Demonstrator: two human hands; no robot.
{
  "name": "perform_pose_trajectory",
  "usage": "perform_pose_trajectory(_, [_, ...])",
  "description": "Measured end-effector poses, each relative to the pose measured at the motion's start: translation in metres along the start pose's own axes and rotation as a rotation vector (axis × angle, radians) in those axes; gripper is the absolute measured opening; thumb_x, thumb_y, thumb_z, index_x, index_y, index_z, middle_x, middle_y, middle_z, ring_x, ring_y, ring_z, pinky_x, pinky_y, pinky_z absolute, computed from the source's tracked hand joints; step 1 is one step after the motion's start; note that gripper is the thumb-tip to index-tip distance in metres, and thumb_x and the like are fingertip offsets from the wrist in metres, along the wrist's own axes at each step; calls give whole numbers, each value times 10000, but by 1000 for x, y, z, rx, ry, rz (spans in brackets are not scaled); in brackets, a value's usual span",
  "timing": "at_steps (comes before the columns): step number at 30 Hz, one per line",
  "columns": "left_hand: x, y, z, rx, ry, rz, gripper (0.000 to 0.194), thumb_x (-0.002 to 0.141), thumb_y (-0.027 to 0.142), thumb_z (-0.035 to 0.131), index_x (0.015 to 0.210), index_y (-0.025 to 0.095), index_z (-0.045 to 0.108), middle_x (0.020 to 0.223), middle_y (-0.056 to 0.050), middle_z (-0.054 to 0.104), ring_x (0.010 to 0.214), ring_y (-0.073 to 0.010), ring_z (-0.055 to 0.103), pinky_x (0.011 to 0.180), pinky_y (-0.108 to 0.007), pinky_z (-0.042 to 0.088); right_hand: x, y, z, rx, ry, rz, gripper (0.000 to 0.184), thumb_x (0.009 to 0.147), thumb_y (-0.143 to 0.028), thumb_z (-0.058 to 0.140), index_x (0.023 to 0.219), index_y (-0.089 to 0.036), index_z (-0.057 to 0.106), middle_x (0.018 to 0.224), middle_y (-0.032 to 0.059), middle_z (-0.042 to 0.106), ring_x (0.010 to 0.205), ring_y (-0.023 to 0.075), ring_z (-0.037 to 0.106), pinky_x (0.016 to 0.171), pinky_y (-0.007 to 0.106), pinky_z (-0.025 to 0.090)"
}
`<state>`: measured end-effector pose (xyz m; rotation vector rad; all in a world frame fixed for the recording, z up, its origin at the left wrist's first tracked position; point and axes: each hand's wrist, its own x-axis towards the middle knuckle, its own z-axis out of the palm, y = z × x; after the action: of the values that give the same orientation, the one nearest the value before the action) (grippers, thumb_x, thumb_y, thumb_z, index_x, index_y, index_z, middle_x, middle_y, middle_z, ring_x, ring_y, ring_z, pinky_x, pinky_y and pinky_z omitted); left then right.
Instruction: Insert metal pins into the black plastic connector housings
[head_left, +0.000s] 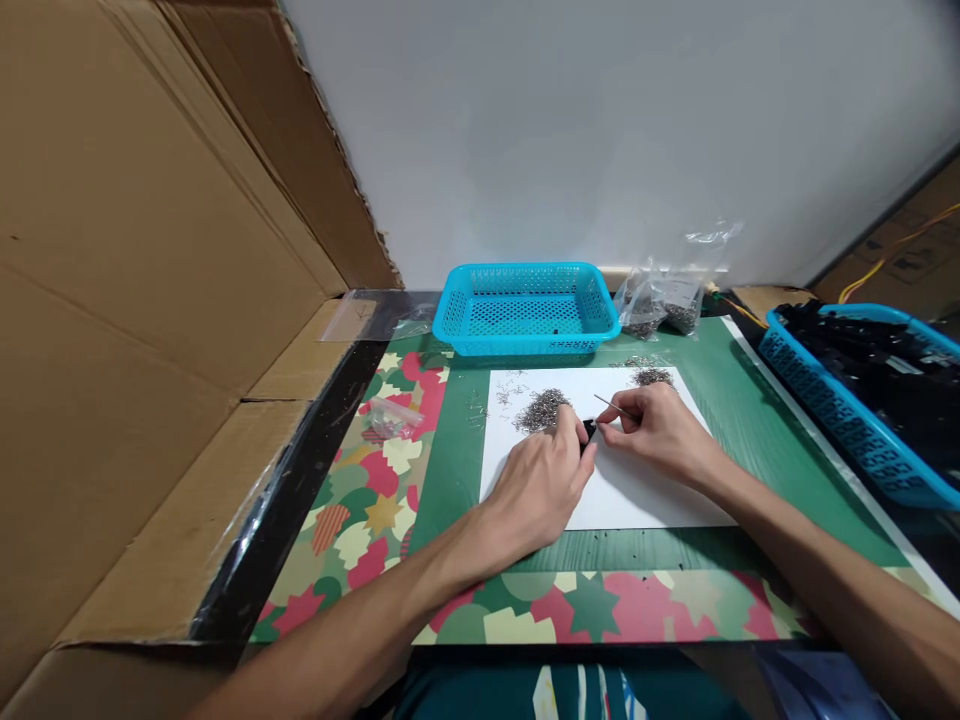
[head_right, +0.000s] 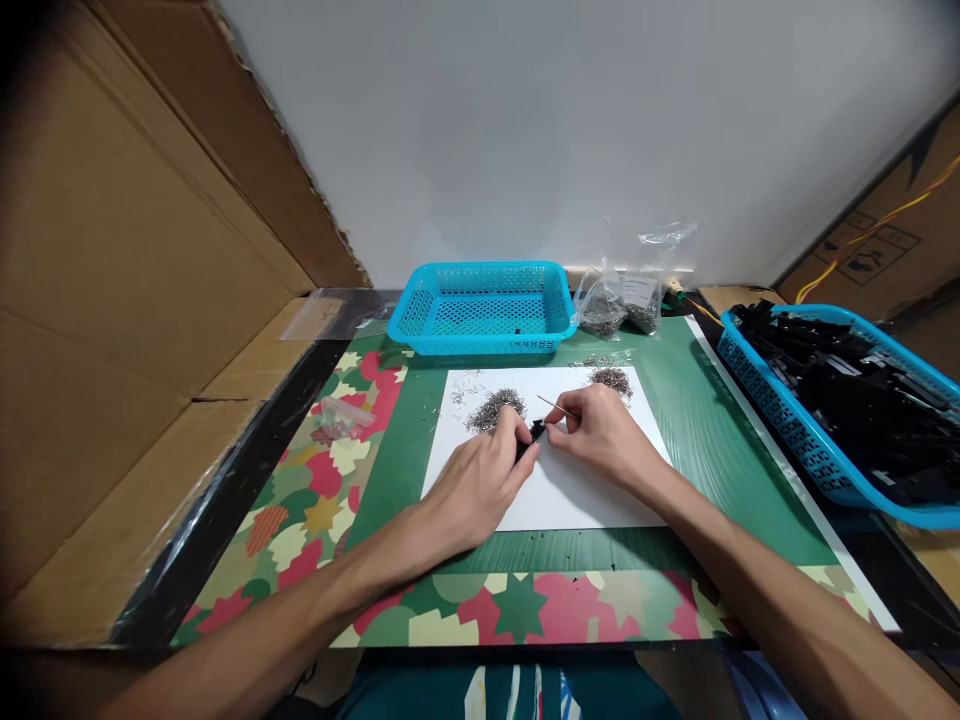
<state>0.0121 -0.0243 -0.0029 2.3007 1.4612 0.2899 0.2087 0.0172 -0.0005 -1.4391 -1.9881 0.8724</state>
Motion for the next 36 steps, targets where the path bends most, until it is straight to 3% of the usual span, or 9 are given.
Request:
perform_pose_trajectory(4, [-1, 1, -1, 10, 8, 4, 171, 1092, 369, 324, 1095, 222, 410, 797, -31, 666, 707, -259, 693, 608, -337, 438, -1, -2, 3, -55, 12, -16, 167, 762, -249, 616, 672, -155, 721, 502, -44, 477, 506, 107, 389, 535, 271, 304])
perform_pose_trajectory(10, [-1, 2, -3, 9, -4, 1, 170, 1088, 365, 330, 1122, 219, 410, 779, -28, 665, 692, -252, 691, 592, -327, 420, -3, 4, 9, -87, 79, -54, 183, 745, -220, 615, 567, -190, 588, 491, -43, 482, 501, 115, 450, 541, 263, 336])
perform_pose_trajectory(18, [0, 2, -2, 12, -6, -22, 174, 1080, 367, 343, 1122, 220, 425, 789, -37, 671, 696, -254, 698, 585, -321, 432, -3, 5, 11, -133, 85, -62, 153, 740, -205, 584, 589, -186, 605, 498, -37, 487, 497, 113, 414, 522, 261, 301])
perform_pose_trajectory(26, [0, 2, 0, -29, 12, -34, 192, 1069, 376, 383, 1167, 225, 450, 847, -48, 700, 725, -259, 709, 617, -323, 452, -4, 3, 11, -60, 101, -68, 143, 739, -232, 618, 602, -197, 602, 498, -52, 463, 511, 120, 457, 546, 266, 341])
perform_pose_trajectory(31, [-1, 3, -4, -110, 37, -46, 241, 1068, 361, 371, 1265, 250, 454, 848, -23, 709, 756, -254, 719, 653, -324, 462, -7, -3, 4, 35, 48, -29, 172, 754, -268, 647, 605, -183, 635, 489, -66, 402, 503, 98, 357, 520, 265, 292])
perform_pose_trajectory(36, [0, 2, -6, -141, 39, -31, 232, 1073, 353, 366, 1225, 269, 521, 855, -13, 707, 760, -237, 712, 633, -311, 442, -7, -4, -3, 244, -56, 40, 213, 768, -332, 721, 652, -159, 681, 499, -83, 353, 495, 80, 293, 485, 253, 239])
